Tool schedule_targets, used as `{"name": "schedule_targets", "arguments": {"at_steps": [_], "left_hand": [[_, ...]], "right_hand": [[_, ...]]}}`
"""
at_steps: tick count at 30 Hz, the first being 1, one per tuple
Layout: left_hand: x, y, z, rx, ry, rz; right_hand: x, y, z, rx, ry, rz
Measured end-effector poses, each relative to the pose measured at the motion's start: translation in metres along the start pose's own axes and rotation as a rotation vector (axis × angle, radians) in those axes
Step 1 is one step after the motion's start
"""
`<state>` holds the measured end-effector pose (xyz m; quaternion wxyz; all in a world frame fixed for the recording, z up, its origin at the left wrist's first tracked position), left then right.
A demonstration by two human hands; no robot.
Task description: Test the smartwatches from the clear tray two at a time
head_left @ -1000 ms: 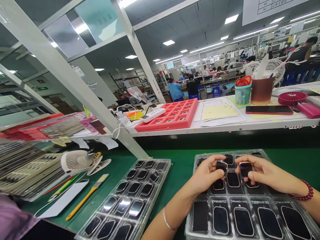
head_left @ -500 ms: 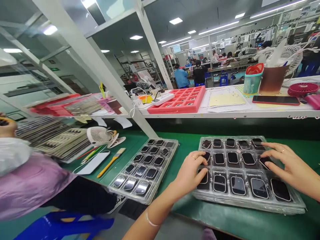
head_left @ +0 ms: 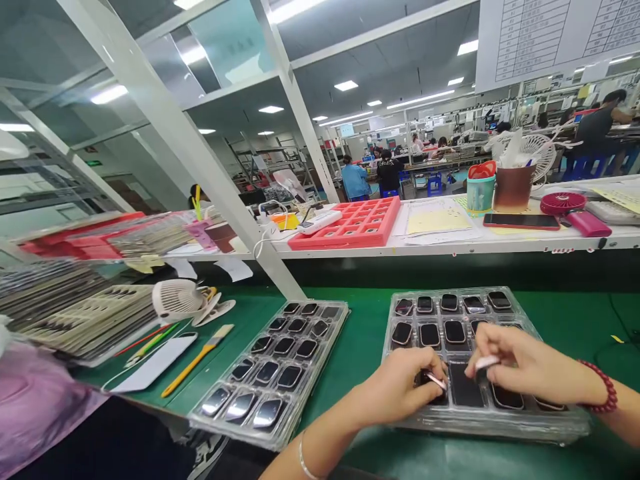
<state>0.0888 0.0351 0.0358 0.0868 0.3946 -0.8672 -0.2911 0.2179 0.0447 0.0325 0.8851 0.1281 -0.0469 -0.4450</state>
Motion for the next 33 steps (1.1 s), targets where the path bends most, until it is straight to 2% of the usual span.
{"name": "schedule_targets", "arguments": {"at_steps": [2, 4, 6, 8, 10, 16, 21, 27, 33], "left_hand": [[-0.019, 0.010, 0.005, 0.145, 0.030, -0.083], [-0.045, 0.022, 0.018, 0.366, 0.079, -0.179], [-0.071, 0.023, 0.035, 0.608, 0.156, -0.186], [-0.091, 0.024, 0.049, 0.726, 0.207, -0.165], [-0.100, 0.027, 0.059, 0.753, 0.218, -0.160], [-0.091, 0.034, 0.076, 0.947, 0.219, -0.215], [-0.090, 0.026, 0.069, 1.059, 0.209, -0.118], [-0.088, 0.022, 0.063, 1.029, 0.154, -0.048], [-0.088, 0.020, 0.066, 0.925, 0.146, -0.070]], "right_hand": [[-0.016, 0.019, -0.010, -0.186, -0.059, -0.039], [-0.035, 0.042, -0.021, -0.335, -0.076, -0.138], [-0.050, 0.059, -0.032, -0.443, -0.070, -0.225], [-0.058, 0.066, -0.042, -0.503, -0.068, -0.249], [-0.059, 0.064, -0.050, -0.576, -0.069, -0.229], [-0.051, 0.059, -0.054, -0.744, -0.026, -0.151], [-0.052, 0.055, -0.048, -0.713, -0.030, -0.101], [-0.051, 0.051, -0.043, -0.603, 0.005, -0.084], [-0.049, 0.052, -0.046, -0.478, 0.007, -0.105]]}}
Point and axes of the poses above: each hand's wrist, its own x-axis away from the middle knuckle, its own y-axis out of the back of the hand, z = x × y, the point moved 10 cm from there along -x, towards the middle knuckle
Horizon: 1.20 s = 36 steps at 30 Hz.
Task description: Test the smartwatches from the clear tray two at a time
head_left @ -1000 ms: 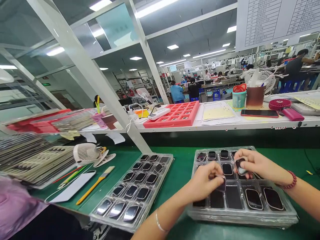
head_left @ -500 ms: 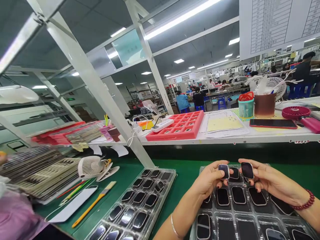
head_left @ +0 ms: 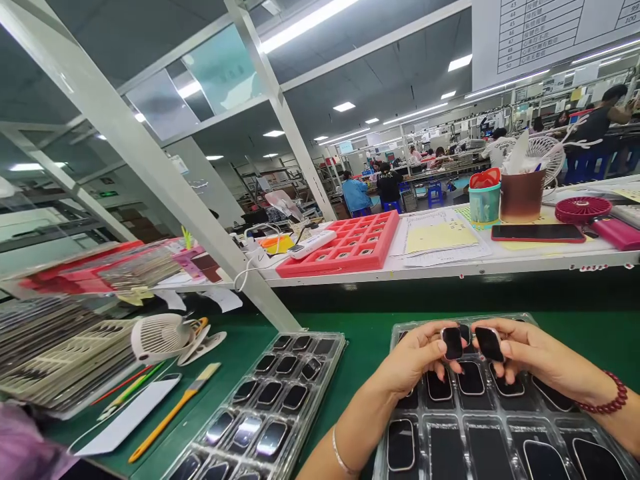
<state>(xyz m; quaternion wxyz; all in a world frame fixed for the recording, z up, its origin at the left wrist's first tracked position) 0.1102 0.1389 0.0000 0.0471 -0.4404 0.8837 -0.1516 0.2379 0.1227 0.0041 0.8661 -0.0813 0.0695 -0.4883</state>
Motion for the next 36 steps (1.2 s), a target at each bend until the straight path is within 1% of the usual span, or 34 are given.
{"name": "schedule_targets", "arguments": {"at_steps": [3, 5, 9, 12, 18, 22, 25, 27, 29, 33, 36], "left_hand": [[-0.001, 0.000, 0.000, -0.088, 0.010, -0.022], [-0.001, -0.001, -0.001, -0.146, 0.015, -0.030], [0.001, -0.001, -0.001, -0.215, 0.036, -0.058], [0.002, -0.002, -0.003, -0.248, 0.021, -0.055], [0.003, -0.002, -0.009, -0.252, -0.033, -0.058], [0.002, -0.001, -0.009, -0.252, -0.040, -0.065], [0.002, 0.000, -0.010, -0.250, -0.047, -0.065], [0.002, 0.000, -0.010, -0.251, -0.051, -0.067], [0.002, 0.000, -0.009, -0.251, -0.050, -0.066], [0.002, -0.001, -0.008, -0.256, -0.048, -0.057], [0.002, -0.001, -0.009, -0.257, -0.051, -0.058]], "right_hand": [[-0.002, 0.008, -0.002, 0.033, -0.007, -0.074], [-0.003, 0.011, -0.002, 0.078, 0.000, -0.102], [-0.004, 0.005, 0.001, 0.228, 0.020, -0.065], [-0.003, 0.003, 0.002, 0.273, 0.009, -0.062], [0.000, 0.000, 0.006, 0.244, 0.030, -0.049], [0.001, 0.003, 0.003, 0.068, 0.015, -0.058], [0.001, 0.001, -0.001, -0.062, -0.012, -0.022], [0.000, 0.000, -0.002, -0.093, -0.016, 0.003], [-0.001, 0.000, 0.000, -0.080, 0.004, 0.011], [0.000, 0.005, 0.005, 0.043, 0.064, -0.008], [0.000, 0.006, 0.001, 0.067, 0.051, -0.010]]}}
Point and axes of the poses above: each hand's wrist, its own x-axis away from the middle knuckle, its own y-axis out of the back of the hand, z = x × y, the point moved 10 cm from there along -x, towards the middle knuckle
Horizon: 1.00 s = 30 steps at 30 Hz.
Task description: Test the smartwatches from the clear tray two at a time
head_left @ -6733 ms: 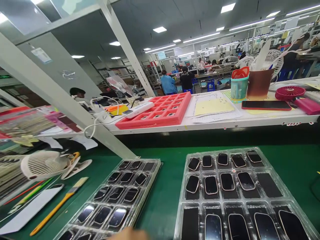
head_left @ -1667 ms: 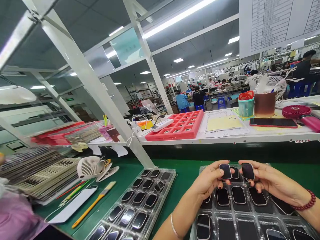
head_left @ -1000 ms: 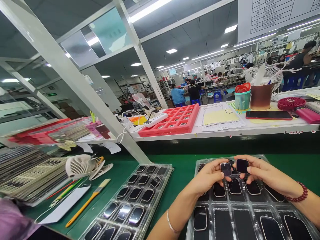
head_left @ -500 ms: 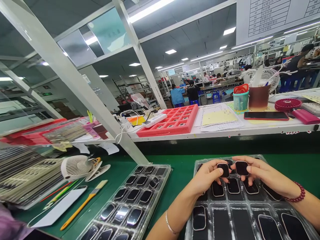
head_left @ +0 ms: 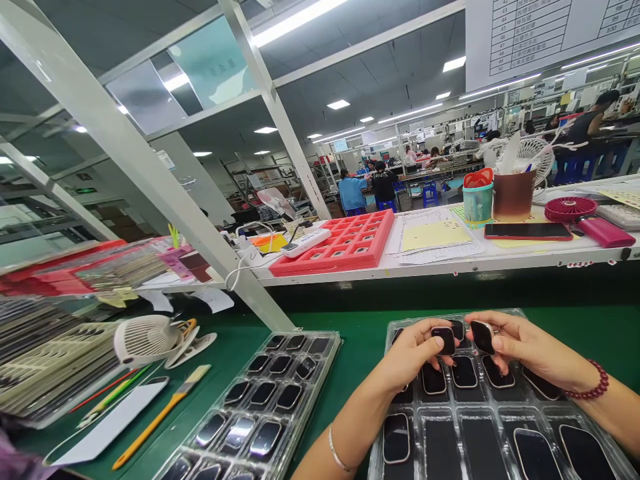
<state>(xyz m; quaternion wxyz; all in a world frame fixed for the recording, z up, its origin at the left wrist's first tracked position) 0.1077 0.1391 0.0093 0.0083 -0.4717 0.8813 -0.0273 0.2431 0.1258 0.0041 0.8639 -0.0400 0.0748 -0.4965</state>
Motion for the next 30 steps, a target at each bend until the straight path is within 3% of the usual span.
{"name": "schedule_targets", "arguments": {"at_steps": [7, 14, 23, 30], "left_hand": [[0.000, -0.002, 0.004, -0.015, 0.035, 0.024], [0.000, 0.003, 0.006, -0.011, 0.050, -0.036], [0.002, -0.001, 0.004, -0.030, 0.062, -0.012], [0.002, 0.001, 0.004, -0.068, 0.071, -0.047]], "right_hand": [[-0.001, 0.001, -0.010, -0.058, -0.087, -0.032], [-0.001, -0.006, 0.000, 0.047, -0.062, -0.011], [-0.001, 0.005, 0.001, 0.172, -0.062, -0.116], [0.000, -0.002, 0.004, 0.219, -0.026, -0.073]]}}
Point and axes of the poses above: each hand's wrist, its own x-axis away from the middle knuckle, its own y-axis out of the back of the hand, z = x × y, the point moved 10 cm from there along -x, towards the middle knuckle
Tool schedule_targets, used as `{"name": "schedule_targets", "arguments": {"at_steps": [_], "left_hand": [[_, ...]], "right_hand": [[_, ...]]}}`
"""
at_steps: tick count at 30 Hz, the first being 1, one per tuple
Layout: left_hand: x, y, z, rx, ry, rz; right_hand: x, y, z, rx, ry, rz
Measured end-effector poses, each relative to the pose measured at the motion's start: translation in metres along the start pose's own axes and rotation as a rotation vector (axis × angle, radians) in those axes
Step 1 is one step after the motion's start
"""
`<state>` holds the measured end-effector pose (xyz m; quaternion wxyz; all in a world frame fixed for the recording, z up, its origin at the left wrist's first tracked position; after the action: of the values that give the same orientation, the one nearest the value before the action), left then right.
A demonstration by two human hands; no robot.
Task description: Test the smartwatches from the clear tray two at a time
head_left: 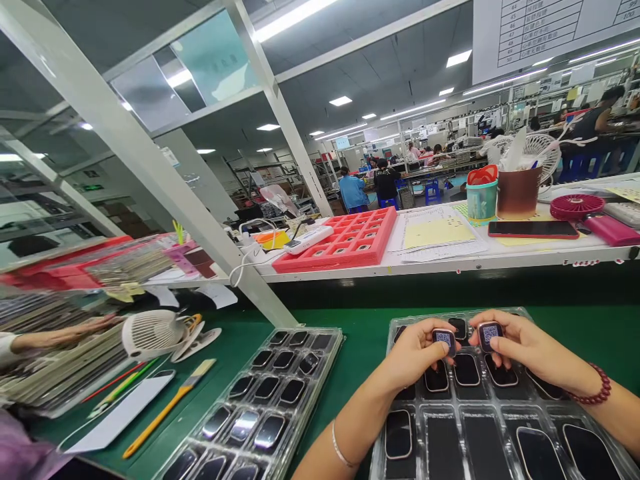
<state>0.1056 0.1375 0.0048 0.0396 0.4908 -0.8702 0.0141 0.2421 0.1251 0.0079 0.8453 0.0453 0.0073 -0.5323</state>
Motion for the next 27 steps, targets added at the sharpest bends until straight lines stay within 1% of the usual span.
{"name": "schedule_targets", "arguments": {"at_steps": [5, 27], "left_hand": [[-0.0001, 0.0006, 0.0003, -0.054, 0.005, -0.008], [-0.0002, 0.0018, 0.0023, -0.074, 0.005, -0.023]], "right_hand": [[-0.0006, -0.0035, -0.0041, 0.067, -0.025, 0.034], [0.0003, -0.0048, -0.0033, 0.142, -0.018, 0.030]]}}
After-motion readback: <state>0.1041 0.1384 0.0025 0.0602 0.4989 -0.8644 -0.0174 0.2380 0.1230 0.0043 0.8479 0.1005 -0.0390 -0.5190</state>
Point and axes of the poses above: each hand's wrist, its own x-axis away from the middle knuckle, its own y-axis out of the back of the hand, z = x × y, the point moved 10 cm from there along -x, towards the middle knuckle
